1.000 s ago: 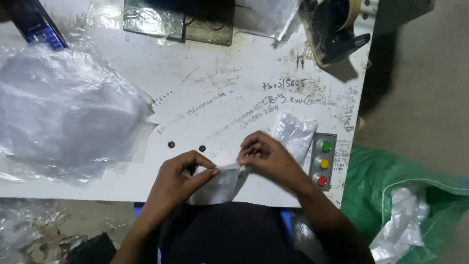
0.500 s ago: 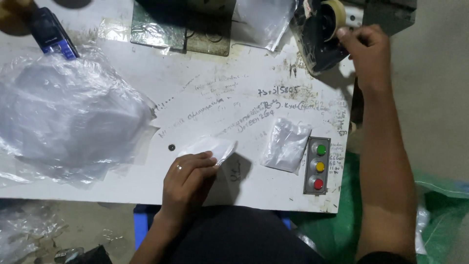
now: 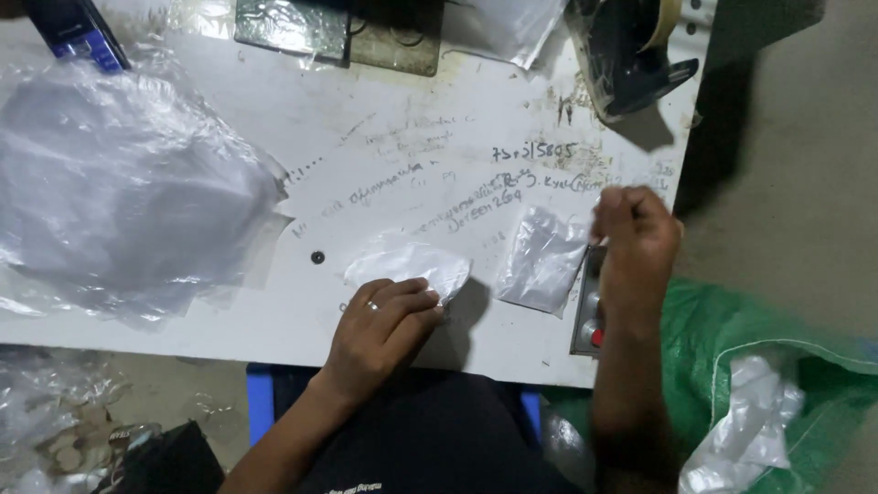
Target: Folding small plastic bags and placing them into a larger green sack for storage.
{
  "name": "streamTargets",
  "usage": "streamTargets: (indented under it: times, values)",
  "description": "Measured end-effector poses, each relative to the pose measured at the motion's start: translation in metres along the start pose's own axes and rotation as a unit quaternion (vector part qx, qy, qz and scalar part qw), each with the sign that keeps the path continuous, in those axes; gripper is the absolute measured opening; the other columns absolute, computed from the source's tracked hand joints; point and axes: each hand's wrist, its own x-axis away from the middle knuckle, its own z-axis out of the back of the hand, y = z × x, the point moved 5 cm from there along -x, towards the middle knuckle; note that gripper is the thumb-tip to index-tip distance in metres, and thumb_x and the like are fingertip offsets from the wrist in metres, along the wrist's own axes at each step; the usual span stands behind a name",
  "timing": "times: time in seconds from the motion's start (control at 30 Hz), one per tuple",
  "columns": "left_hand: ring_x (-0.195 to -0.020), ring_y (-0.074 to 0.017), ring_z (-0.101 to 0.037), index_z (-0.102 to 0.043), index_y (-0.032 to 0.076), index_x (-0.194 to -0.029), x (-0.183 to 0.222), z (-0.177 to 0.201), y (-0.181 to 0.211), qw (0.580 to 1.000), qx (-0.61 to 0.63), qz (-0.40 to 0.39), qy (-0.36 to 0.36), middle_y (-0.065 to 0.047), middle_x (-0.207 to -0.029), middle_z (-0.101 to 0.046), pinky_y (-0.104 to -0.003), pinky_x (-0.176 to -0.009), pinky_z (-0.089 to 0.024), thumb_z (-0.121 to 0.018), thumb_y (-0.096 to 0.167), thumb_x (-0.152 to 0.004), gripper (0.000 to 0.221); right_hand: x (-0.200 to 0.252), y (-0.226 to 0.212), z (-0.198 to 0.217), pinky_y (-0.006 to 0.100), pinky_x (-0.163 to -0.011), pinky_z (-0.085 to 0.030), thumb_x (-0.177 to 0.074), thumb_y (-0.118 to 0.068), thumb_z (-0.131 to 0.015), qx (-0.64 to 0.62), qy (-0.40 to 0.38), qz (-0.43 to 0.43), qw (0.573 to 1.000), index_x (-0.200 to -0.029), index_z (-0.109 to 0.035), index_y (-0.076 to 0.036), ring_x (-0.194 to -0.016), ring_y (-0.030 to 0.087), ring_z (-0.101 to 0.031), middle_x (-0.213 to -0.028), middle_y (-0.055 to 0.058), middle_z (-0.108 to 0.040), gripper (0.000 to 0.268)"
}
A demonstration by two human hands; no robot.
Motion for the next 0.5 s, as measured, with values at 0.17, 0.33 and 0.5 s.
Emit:
streamTargets:
  times: [0.17,0.33,0.5]
  values:
    - [-0.087,-0.0254,-0.075,-0.074,0.011,-0.087,0.011,-0.02,0.001,0.997,-0.021,-0.048,-0.05,-0.006,-0.087,-0.073,-0.037,-0.072,-0.06,-0.074,0.012,-0.095,0.009,0.069,-0.019,-0.064,0.028,-0.048,-0.043,-0.097,-0.016,-0.07,-0.045,-0.222,-0.139,0.964,-0.072,-0.064,-0.004,-0.052,0.013,-0.049,-0.056,0.009,-0.057,0.028]
    - [-0.087,-0.0285,-0.074,-0.074,0.009,-0.091,0.009,-0.019,0.0,0.996,-0.051,-0.012,-0.067,-0.01,-0.097,-0.074,-0.037,-0.069,-0.061,-0.073,0.012,-0.096,0.006,0.09,-0.022,-0.079,0.028,-0.044,-0.047,-0.103,-0.021,-0.063,-0.096,-0.359,-0.336,0.865,-0.081,-0.067,-0.001,-0.046,0.012,-0.047,-0.049,0.004,-0.049,0.03]
    - [-0.094,-0.0385,-0.079,-0.061,-0.003,-0.084,0.014,-0.023,-0.019,0.811,0.394,0.432,0.014,-0.021,-0.087,-0.074,-0.045,-0.076,-0.062,-0.08,0.003,-0.087,0.02,0.081,-0.038,-0.069,0.046,-0.088,-0.05,-0.091,-0.057,-0.071,0.219,-0.252,-0.04,0.942,-0.107,-0.065,-0.004,-0.094,0.033,-0.065,-0.09,0.015,-0.064,0.056]
